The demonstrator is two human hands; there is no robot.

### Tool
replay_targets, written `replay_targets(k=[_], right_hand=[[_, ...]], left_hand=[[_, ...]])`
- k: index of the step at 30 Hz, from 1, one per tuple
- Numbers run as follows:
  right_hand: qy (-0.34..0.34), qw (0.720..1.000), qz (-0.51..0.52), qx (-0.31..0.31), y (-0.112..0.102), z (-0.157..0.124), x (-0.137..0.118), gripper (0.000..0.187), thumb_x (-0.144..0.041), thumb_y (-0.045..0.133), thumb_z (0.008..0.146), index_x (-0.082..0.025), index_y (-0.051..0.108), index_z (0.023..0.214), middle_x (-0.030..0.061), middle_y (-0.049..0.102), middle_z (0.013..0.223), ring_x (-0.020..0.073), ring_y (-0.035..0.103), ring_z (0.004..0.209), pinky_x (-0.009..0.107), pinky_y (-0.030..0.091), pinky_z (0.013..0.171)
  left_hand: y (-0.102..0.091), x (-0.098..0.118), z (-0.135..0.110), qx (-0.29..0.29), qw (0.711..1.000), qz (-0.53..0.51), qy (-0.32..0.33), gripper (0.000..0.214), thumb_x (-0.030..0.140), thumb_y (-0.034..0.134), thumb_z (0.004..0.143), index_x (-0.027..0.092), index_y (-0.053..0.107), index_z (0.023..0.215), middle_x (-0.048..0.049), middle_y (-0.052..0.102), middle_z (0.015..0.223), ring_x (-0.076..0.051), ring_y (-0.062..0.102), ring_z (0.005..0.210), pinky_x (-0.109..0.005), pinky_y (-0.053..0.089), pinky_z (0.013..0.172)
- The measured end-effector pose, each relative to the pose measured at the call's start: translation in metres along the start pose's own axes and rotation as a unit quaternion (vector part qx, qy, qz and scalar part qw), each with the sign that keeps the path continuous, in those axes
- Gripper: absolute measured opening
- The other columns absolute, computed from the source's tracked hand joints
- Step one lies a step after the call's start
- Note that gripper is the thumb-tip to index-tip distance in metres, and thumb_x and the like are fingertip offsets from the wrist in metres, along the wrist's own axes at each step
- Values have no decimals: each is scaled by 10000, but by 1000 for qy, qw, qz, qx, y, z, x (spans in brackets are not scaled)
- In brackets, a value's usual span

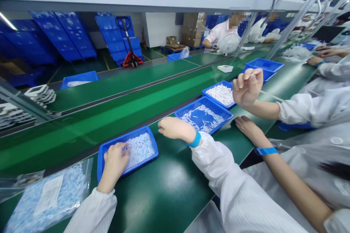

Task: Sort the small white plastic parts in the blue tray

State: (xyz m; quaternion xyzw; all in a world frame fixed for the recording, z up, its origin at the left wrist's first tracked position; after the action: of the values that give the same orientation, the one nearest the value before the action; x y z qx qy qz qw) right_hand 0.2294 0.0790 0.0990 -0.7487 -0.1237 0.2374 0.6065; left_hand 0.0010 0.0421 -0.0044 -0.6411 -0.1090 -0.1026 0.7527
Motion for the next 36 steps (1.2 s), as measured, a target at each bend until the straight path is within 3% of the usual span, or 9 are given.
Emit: replay_targets(k=[5, 9, 12, 14, 17, 21, 27, 32, 36], right_hand=[[-174, 972, 124, 95, 27, 17, -43, 159, -163, 477, 874, -124, 612, 799, 98, 639, 839, 184, 594, 811, 316, 432, 773], [-203, 926, 278, 152, -2, 13, -12, 179, -244, 440, 920, -174, 604, 894, 59, 637, 879, 138, 585, 810, 294, 456, 758], [-297, 910, 274, 87, -18, 9, 11, 207, -336, 507, 888, -173, 613, 961, 65, 642, 964, 137, 596, 918, 268, 464, 777], [-340, 915, 209, 48, -6, 11, 8, 220, -350, 552, 858, -157, 638, 918, 73, 653, 962, 142, 598, 935, 264, 449, 799], [-212, 963, 47, 158, 37, 29, -14, 269, -271, 447, 905, -130, 641, 783, 86, 649, 854, 157, 582, 874, 327, 390, 828], [-184, 970, -38, 152, 92, 51, -52, 171, -107, 472, 814, -92, 618, 726, 109, 622, 760, 192, 539, 780, 403, 318, 796], [-161, 973, -76, 146, 91, 57, -50, 169, -112, 436, 830, -111, 584, 750, 105, 603, 790, 187, 507, 754, 369, 292, 768], [-142, 959, 98, 226, 78, 54, -51, 228, -159, 398, 894, -105, 615, 850, 108, 623, 839, 183, 531, 782, 331, 359, 756], [-114, 865, 444, 202, 85, 61, -51, 203, -257, 500, 869, -123, 648, 907, 62, 659, 831, 148, 574, 751, 264, 424, 695]], left_hand=[[-1, 1, 0, -24, 999, 22, 0, 290, 178, 436, 823, 170, 636, 1034, -96, 629, 1108, -280, 526, 1052, -433, 390, 856], [-1, 0, -1, -24, 999, 35, 0, 256, 175, 437, 826, 172, 659, 955, -99, 637, 1058, -274, 530, 1014, -407, 392, 816], [-3, 2, -2, -24, 999, 37, -1, 254, 174, 436, 825, 173, 665, 934, -97, 644, 1030, -281, 526, 1004, -406, 390, 802], [-4, 3, -3, -25, 999, 37, -2, 257, 170, 432, 822, 173, 666, 930, -95, 645, 1024, -287, 525, 1004, -411, 389, 799], [-5, 4, -3, -26, 999, 35, -2, 259, 166, 431, 818, 174, 666, 925, -96, 646, 1021, -292, 528, 1003, -415, 387, 802], [-6, 5, -3, -22, 999, 31, -5, 247, 165, 436, 809, 180, 665, 901, -91, 655, 1002, -295, 538, 995, -421, 389, 796], [-12, 4, -3, 47, 999, -14, -6, 202, 187, 453, 810, 192, 644, 878, -78, 675, 950, -283, 570, 981, -429, 389, 828], [-12, 2, 0, 93, 989, -111, 16, 189, 152, 386, 837, 178, 564, 897, -70, 661, 833, -231, 618, 820, -369, 422, 778], [-7, 3, 1, 94, 977, -170, 85, 230, 177, 422, 841, 181, 533, 1042, -50, 675, 843, -226, 620, 851, -354, 430, 797]])
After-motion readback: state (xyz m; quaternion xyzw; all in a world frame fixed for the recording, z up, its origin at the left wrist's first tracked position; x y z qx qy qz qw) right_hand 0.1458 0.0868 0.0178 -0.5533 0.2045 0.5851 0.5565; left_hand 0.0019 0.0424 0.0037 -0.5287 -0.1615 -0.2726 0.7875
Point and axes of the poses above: each hand's wrist, its own z-axis towards the middle knuckle, its own y-axis out of the palm, x = y × z, the point moved 3 cm from there along z, towards the middle knuckle
